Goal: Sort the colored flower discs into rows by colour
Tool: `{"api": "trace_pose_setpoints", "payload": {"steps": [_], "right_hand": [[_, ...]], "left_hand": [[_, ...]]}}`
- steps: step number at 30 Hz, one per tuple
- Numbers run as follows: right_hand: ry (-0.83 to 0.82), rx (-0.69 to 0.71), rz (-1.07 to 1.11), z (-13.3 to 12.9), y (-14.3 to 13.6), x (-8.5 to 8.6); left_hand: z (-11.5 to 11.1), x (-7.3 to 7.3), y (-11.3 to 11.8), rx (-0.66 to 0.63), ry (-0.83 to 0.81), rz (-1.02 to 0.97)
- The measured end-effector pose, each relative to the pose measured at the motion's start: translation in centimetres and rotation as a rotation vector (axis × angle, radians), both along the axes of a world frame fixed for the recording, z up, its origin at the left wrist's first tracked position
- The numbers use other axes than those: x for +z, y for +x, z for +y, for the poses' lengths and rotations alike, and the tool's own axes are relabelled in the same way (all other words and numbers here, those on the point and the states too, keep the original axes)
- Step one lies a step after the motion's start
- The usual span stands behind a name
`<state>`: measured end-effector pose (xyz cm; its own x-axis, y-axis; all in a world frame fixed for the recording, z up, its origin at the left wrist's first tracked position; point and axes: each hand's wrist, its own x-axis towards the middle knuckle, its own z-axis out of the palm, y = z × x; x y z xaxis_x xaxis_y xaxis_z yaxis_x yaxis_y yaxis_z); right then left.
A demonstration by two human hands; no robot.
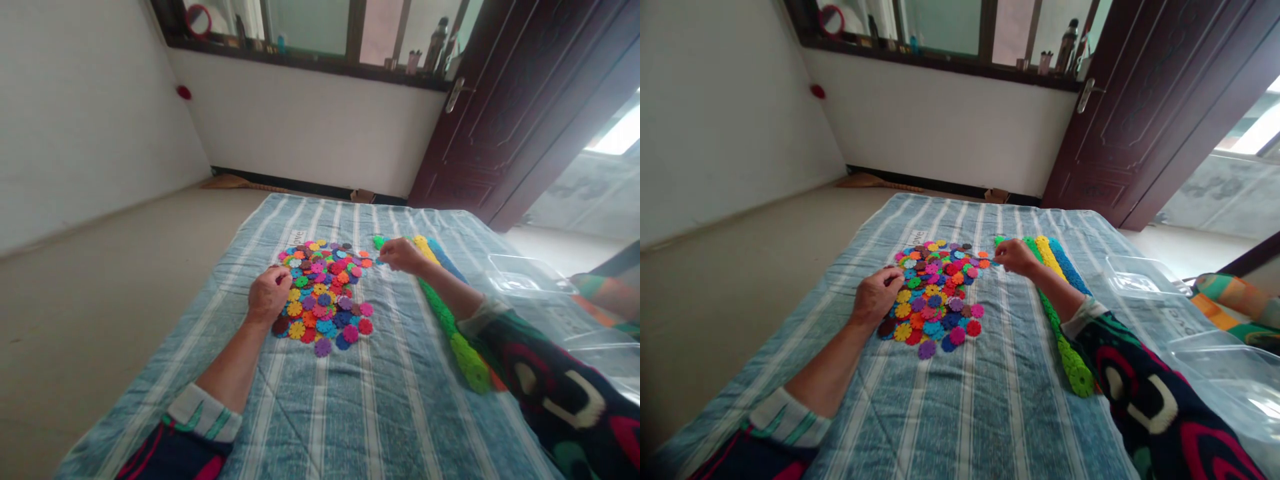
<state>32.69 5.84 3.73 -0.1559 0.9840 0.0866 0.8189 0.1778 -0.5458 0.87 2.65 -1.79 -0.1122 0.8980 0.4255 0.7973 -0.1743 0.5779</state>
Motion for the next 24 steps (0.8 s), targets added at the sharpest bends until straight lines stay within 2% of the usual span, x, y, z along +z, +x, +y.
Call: {"api": "trace_pose_setpoints", "payload": {"steps": [4, 8, 16, 24], "right_hand": [[0.017, -0.096, -0.099, 3.4, 3.6, -0.7], [-0.001, -0.107, -0.197, 4.7, 4.5, -1.4], [0.03, -0.13, -0.367, 5.6, 5.2, -2.2], [0.066, -0.052, -0.494, 4.3, 4.7, -2.1]], "left_hand": [[-0.1, 0.1, 0.0, 0.0, 0.01, 0.004], [0.0, 0.1, 0.0, 0.007, 0.008, 0.0], [-0.1, -0.1, 0.0, -0.009, 0.001, -0.025], [-0.1, 0.0, 0.1, -0.006, -0.002, -0.024]]}}
